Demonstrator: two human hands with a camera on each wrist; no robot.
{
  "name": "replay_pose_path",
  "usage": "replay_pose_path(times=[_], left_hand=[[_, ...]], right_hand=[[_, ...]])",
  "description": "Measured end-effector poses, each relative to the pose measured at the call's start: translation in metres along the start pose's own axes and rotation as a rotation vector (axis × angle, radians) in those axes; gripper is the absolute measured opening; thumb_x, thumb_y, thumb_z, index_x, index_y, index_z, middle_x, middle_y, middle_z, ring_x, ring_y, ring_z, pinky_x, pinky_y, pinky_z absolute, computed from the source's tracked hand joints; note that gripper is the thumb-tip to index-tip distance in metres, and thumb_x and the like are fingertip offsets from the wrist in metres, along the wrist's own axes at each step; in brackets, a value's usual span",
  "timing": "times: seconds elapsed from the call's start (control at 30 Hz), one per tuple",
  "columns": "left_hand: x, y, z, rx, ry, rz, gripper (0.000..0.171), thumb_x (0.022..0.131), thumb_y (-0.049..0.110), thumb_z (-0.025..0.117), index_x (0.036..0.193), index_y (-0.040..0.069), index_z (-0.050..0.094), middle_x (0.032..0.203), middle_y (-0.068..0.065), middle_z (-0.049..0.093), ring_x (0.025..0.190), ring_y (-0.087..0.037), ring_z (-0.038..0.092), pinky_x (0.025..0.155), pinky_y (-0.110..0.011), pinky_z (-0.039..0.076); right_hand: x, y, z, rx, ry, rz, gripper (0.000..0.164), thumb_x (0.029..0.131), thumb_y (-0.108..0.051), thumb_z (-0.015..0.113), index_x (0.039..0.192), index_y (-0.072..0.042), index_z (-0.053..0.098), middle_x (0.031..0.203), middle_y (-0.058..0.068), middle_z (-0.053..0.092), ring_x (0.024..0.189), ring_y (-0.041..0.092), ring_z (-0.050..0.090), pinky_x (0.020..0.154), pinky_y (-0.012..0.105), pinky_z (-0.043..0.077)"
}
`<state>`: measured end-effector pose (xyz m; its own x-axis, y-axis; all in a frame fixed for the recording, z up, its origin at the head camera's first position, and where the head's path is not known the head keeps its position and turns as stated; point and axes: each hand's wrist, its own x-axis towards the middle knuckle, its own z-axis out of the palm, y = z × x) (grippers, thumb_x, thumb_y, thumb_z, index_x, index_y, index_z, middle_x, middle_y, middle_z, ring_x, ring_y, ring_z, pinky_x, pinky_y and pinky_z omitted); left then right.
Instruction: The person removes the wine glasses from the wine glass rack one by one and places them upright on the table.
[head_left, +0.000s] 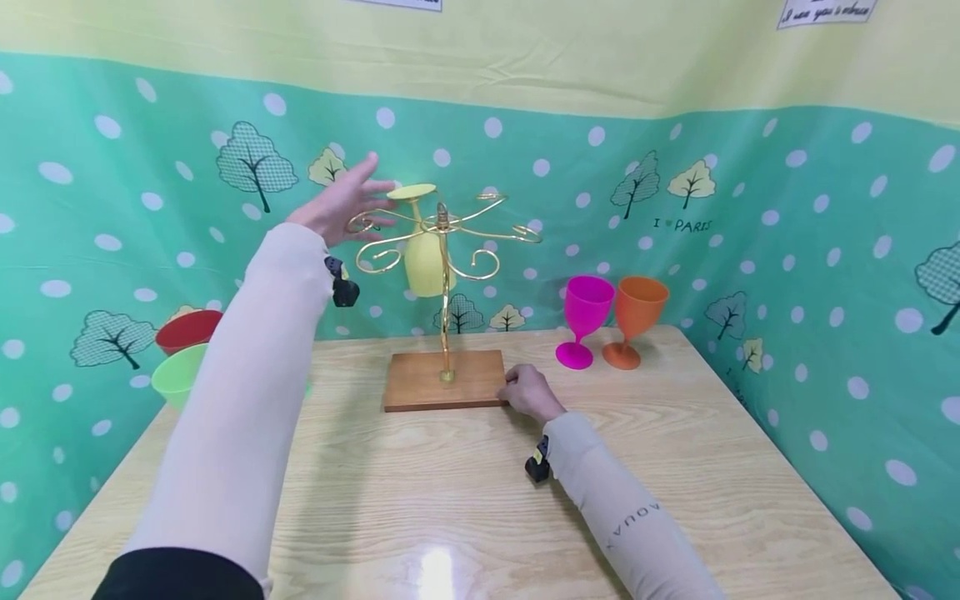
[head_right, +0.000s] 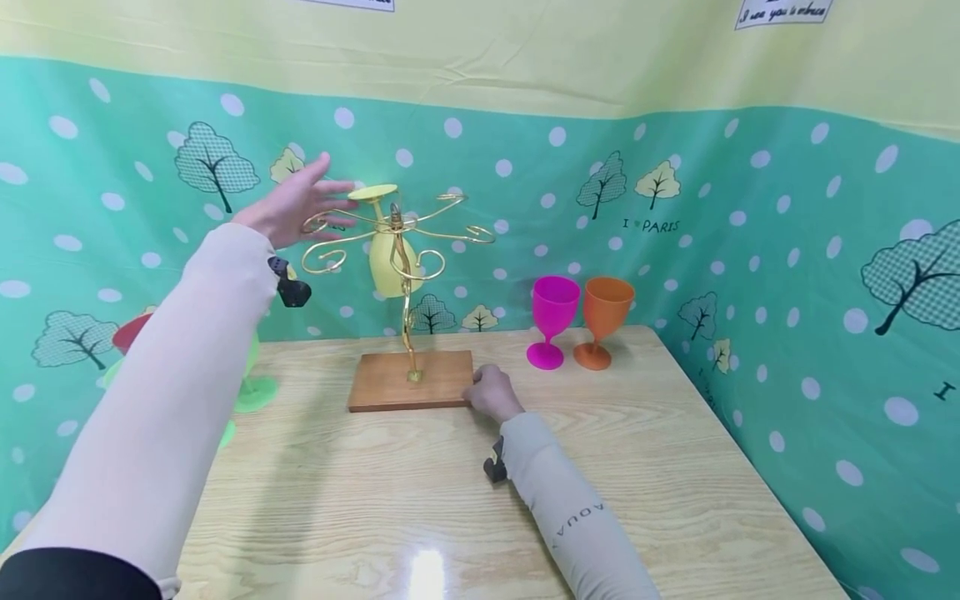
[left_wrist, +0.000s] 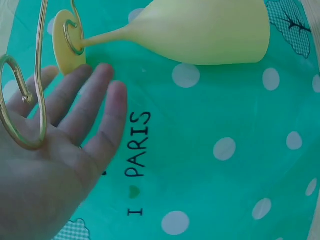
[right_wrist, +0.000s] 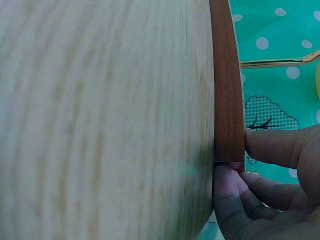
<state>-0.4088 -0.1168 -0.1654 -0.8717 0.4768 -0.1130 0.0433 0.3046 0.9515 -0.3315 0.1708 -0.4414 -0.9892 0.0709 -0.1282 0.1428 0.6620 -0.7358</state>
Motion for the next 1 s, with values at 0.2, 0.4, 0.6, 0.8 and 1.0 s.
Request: replay_pose_path(times=[0.2,0.4,0.6,0.8,1.0], left_hand=[[0.003,0.006,0.002,0.066,0.032,-0.025,0.09,0.088,0.075,0.025,0.153,0.015,0.017,0.157,-0.005,0.022,0.141,-0.028,0.024,0.113,-0.045,0.024],[0.002,0.003,0.001,-0.016,0.11,-0.012,0.087,0.088,0.073,0.027,0.152,0.014,0.024,0.155,-0.004,0.028,0.139,-0.026,0.03,0.113,-0.043,0.024],[0.004,-0.009,0.004,-0.142,0.196,0.002,0.082,0.089,0.07,0.034,0.147,0.011,0.035,0.148,-0.007,0.041,0.133,-0.025,0.042,0.11,-0.04,0.031],[0.003,-0.015,0.003,-0.26,0.292,0.026,0.07,0.094,0.059,0.042,0.141,0.008,0.045,0.14,-0.012,0.049,0.122,-0.024,0.053,0.089,-0.027,0.048],[-0.004,-0.017,-0.001,-0.466,0.343,0.037,0.059,0.093,0.045,0.056,0.134,0.002,0.049,0.136,-0.017,0.049,0.107,-0.025,0.061,0.081,-0.027,0.054]], right_hand=[[0.001,0.0,0.0,0.011,-0.004,0.011,0.042,0.086,-0.015,0.069,0.122,0.002,0.057,0.102,0.011,0.059,0.089,0.023,0.055,0.08,0.037,0.049],[0.001,0.0,-0.001,0.028,-0.01,-0.002,0.042,0.086,-0.014,0.069,0.123,0.004,0.057,0.106,0.013,0.059,0.092,0.024,0.055,0.084,0.039,0.049],[-0.002,0.003,-0.001,0.01,-0.012,0.004,0.041,0.086,-0.014,0.069,0.121,0.003,0.057,0.103,0.011,0.059,0.09,0.023,0.055,0.082,0.039,0.049],[-0.005,0.001,-0.002,0.006,-0.002,-0.011,0.04,0.086,-0.014,0.068,0.121,0.004,0.057,0.102,0.012,0.059,0.091,0.024,0.055,0.083,0.038,0.048],[-0.005,-0.001,-0.002,0.005,-0.007,-0.012,0.041,0.087,-0.014,0.068,0.122,0.003,0.057,0.103,0.011,0.059,0.092,0.023,0.056,0.083,0.038,0.049]])
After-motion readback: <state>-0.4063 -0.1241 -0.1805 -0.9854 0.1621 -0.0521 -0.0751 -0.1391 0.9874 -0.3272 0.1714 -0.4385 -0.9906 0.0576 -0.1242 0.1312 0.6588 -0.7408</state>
